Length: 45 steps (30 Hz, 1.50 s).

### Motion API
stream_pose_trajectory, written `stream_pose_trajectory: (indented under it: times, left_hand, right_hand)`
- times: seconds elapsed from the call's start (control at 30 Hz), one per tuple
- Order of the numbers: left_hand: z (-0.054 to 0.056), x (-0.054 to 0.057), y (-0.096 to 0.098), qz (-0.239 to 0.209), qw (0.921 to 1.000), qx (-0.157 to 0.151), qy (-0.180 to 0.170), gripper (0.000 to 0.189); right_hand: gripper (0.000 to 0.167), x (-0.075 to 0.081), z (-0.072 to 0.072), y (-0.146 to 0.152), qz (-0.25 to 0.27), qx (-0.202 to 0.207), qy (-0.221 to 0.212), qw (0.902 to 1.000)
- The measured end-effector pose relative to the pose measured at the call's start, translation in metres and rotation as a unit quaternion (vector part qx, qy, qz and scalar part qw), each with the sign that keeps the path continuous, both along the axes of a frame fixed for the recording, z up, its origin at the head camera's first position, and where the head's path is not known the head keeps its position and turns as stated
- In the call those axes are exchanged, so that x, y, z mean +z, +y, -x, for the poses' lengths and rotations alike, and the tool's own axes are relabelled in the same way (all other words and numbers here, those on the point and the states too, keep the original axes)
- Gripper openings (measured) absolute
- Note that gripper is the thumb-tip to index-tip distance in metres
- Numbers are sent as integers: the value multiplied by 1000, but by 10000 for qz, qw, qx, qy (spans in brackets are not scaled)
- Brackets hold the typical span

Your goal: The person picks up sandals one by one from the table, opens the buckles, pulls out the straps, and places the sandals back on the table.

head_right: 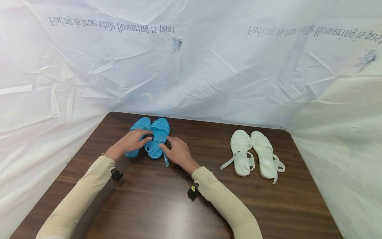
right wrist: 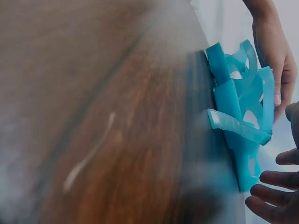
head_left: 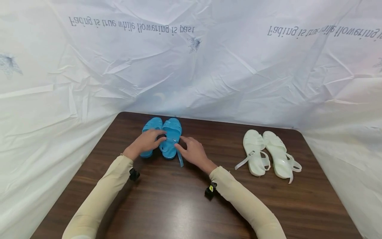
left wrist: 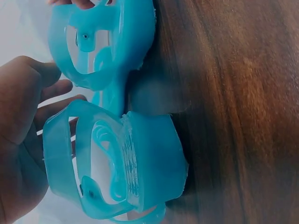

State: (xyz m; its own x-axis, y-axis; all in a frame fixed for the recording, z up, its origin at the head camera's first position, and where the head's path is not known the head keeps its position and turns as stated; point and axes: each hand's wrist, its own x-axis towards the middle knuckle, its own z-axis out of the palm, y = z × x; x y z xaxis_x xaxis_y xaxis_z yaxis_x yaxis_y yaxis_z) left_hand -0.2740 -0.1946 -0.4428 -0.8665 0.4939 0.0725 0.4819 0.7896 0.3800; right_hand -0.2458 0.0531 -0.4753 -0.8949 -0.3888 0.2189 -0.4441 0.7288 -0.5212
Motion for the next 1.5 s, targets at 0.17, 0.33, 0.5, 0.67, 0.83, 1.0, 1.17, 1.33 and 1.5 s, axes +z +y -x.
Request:
stream_pose_trajectory:
  times: [0.17,0.33,0.5,0.67,0.83,1.0,1.17,1.33,1.5]
  left_hand:
    - [2,-1,3,149,9998,-91,-124,41]
    - [4,0,5,246,9995,-161,-126,36]
    - [4,1,6,394,9990,-170,-120,32]
    - [5,0,5,499,9985,-190,-120,32]
    - [6,-1,5,405,9988,-191,-199,35]
    - [5,0,6,256,9992,-235,-184,35]
    - [5,-1,6,3,9991,-338,240,28]
    - [5,0,8,-176,9984,-306,452,23]
    - [4,3,11,-118,9979,-424,476,23]
  right_hand:
    - [62,-4,7,-10,107,83,-4,9999]
    - [62,-6,12,-15,216,106,-113,9996]
    - [58,-8,14,-16,318,174,-220,9991]
    - [55,-7,16,-18,415,315,-408,9978]
    - [56,-7,17,-18,433,362,-733,9957]
    - [51,-7,19,-18,487,305,-717,9958]
    - [48,-7,18,-16,605,224,-626,9960]
    - [46,-6,16,-15,741,119,-644,9951]
    - [46,-5,15,-15,801,-63,-623,9948]
